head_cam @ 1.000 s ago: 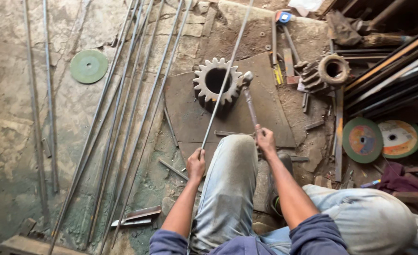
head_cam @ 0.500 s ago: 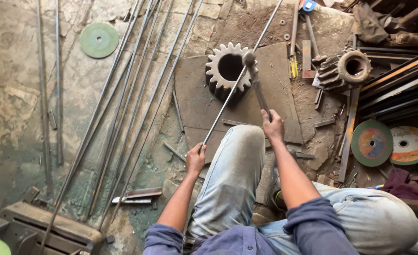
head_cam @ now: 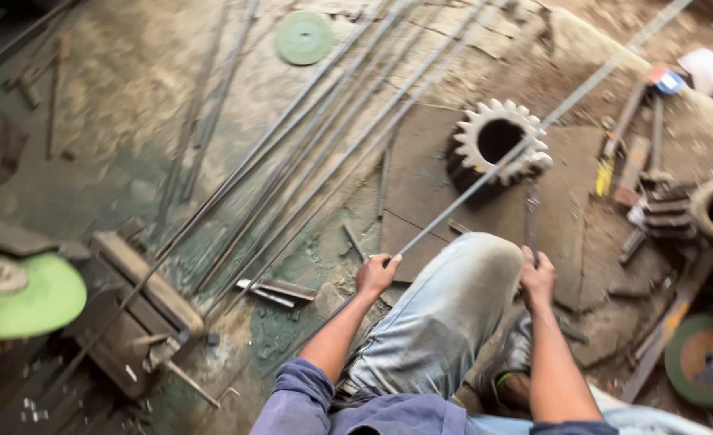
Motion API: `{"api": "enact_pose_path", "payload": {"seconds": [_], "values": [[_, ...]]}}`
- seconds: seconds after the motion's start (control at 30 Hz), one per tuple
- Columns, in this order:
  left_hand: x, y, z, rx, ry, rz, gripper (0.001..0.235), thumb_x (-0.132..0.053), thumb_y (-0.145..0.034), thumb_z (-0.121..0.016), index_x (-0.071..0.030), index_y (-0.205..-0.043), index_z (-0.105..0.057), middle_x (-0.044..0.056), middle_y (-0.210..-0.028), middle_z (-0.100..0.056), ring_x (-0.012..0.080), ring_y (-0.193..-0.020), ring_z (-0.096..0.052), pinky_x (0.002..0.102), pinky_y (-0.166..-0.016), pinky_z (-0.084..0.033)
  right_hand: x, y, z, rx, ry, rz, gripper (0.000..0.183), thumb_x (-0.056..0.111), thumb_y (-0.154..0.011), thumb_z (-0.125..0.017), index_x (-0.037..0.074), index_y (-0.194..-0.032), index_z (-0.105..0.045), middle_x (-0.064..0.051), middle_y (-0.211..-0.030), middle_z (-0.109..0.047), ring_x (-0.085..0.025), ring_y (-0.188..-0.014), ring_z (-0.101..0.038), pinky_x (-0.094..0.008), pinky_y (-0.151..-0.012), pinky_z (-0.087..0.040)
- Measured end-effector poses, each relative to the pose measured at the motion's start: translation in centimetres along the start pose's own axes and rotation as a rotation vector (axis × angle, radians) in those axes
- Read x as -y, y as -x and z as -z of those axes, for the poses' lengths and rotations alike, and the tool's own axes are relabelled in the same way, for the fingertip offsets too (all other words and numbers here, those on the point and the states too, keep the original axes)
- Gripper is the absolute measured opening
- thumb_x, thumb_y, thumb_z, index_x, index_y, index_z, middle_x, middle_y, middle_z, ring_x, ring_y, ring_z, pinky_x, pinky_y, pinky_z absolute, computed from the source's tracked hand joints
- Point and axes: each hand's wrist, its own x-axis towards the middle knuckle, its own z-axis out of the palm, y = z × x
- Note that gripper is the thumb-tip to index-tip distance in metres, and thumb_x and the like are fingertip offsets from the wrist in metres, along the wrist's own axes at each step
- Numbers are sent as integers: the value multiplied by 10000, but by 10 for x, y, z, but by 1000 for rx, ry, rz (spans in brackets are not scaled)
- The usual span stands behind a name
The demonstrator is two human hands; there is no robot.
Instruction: The person uses a hammer and a heavy metal gear as an anvil to straighten long metal rods, holding each rod and striking bent sections with the hammer.
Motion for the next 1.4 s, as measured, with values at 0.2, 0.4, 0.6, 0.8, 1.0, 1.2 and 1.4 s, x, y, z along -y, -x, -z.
{"api": "enact_pose_path", "payload": {"seconds": [0.2,0.4,0.6,0.8,1.0,1.2,1.4], "values": [[56,61,22,3,112,178,534,-636,-870,-636,-127,-862,-796,118,-804,-747,304,-747,-723,444,-662,-523,9,-2,5,99,-176,21,438,447,-1066,-605,31,-931,-600,-57,-652,-557,-153,-471,-496,-344,-425,-386],[93,102,25,-190,262,263,473,-598,-835,-668,-145,-830,-803,93,-716,-754,258,-640,-706,419,-582,-517,18,4,9,76,-62,19,415,446,-1049,-583,61,-899,-613,-42,-615,-575,-149,-453,-533,-323,-411,-414],[103,66,77,-440,144,235,641,-672,-881,-632,-52,-778,-759,194,-740,-714,380,-697,-693,462,-618,-498,25,7,11,76,-46,16,434,450,-1057,-587,44,-903,-604,-48,-608,-560,-155,-457,-522,-323,-417,-396],[95,-29,167,-576,143,320,846,-872,-803,-526,-59,-666,-713,213,-743,-703,399,-715,-685,522,-655,-475,31,8,15,89,-60,-29,422,456,-1057,-588,58,-917,-602,-49,-596,-521,-157,-451,-484,-334,-415,-365],[77,-167,321,-1230,-369,-114,747,-764,-844,-718,-184,-1315,-725,168,-1263,-676,404,-1209,-616,508,-942,-485,44,8,22,84,-14,-83,405,451,-1045,-593,65,-925,-597,-53,-594,-518,-166,-441,-487,-332,-405,-373],[18,-210,335,-959,-21,-258,464,-594,-923,-767,-150,-1048,-715,52,-1191,-712,252,-1109,-670,451,-1013,-505,49,14,17,107,-98,-57,399,427,-1093,-573,53,-955,-582,-35,-625,-509,-149,-452,-457,-313,-399,-353],[80,-141,239,-671,-82,-107,419,-516,-800,-804,-168,-1030,-760,60,-1274,-663,316,-1242,-550,514,-983,-450,47,14,20,152,-133,-49,359,408,-1134,-537,82,-988,-557,-5,-668,-523,-134,-465,-477,-309,-400,-365]]}}
